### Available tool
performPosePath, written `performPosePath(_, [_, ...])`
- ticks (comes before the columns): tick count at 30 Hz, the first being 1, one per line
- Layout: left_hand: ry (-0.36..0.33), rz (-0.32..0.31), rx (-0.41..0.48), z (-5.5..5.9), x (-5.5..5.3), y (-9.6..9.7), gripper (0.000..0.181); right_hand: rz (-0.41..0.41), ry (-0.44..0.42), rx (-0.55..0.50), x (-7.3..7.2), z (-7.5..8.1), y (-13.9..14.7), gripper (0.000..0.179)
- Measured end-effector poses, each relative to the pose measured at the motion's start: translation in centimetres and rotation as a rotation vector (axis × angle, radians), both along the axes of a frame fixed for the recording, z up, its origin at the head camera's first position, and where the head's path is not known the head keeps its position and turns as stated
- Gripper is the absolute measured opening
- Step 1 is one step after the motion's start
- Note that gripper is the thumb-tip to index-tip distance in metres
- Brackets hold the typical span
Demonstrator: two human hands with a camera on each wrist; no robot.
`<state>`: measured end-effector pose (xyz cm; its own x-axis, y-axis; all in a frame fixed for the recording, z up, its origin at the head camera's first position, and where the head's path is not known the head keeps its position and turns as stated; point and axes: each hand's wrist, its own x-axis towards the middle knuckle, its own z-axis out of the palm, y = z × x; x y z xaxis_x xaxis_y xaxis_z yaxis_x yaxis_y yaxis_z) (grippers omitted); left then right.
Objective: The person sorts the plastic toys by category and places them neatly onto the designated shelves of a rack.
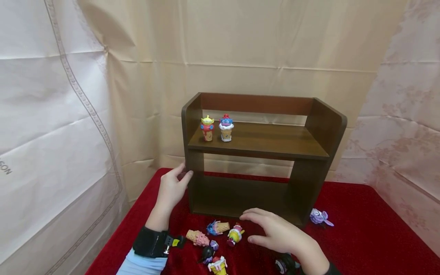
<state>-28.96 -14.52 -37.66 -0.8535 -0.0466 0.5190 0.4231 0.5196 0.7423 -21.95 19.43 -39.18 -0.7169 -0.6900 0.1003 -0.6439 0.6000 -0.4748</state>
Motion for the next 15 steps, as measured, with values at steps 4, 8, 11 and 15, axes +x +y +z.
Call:
performPosePath(4, [-0.001, 0.008, -0.003, 0.0, 0.0, 0.0, 0.046, 0.002, -0.012, 0.029, -0.4, -0.8, -0.5, 0.049])
performPosePath(8, [-0.003, 0.011, -0.006, -0.1, -0.1, 0.0, 0.046, 0.009, -0.029, 0.054, -0.7, -1.4, -1.0, 0.053])
performPosePath(11, [-0.004, 0.011, -0.006, -0.1, -0.1, 0.0, 0.046, 0.009, -0.058, 0.072, -0.8, -1.9, -1.3, 0.056])
performPosePath(15, [-0.003, 0.014, -0.005, 0.0, -0.1, 0.1, 0.046, 0.000, -0.105, 0.098, -1.0, -2.5, -1.8, 0.059])
